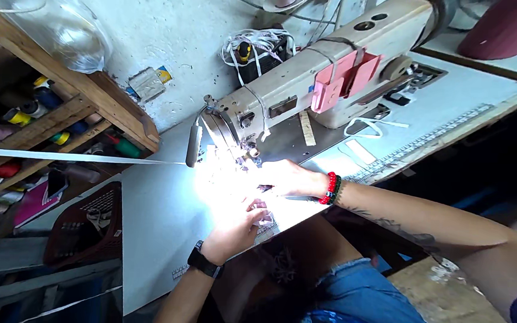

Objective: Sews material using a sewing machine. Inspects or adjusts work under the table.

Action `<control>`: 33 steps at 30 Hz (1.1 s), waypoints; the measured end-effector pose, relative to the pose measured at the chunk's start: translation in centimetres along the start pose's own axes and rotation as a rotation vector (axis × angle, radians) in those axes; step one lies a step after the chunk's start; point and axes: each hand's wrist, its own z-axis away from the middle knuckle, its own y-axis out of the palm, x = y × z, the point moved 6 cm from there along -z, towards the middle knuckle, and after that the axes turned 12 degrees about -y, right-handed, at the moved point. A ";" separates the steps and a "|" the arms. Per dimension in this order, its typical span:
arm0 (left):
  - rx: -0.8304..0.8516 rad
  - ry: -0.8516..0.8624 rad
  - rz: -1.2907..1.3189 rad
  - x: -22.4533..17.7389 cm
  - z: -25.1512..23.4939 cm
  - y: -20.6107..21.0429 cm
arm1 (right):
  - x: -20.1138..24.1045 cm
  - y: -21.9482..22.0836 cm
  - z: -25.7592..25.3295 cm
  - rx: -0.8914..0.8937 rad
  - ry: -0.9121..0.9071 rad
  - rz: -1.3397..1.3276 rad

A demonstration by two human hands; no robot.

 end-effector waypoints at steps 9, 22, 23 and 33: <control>-0.245 -0.058 0.095 -0.8 0.1 0.0 | 0.1 0.0 0.5 0.031 -0.014 -0.005; -0.325 -0.169 -0.172 0.8 -1.2 0.7 | -1.0 0.3 -0.3 0.239 0.279 0.218; -0.323 -0.189 -0.182 1.0 -1.4 0.7 | -1.0 0.3 -0.3 0.279 0.300 0.250; -0.434 -0.072 -0.041 3.2 -1.1 -0.7 | 2.8 0.1 0.8 0.060 0.169 -0.012</control>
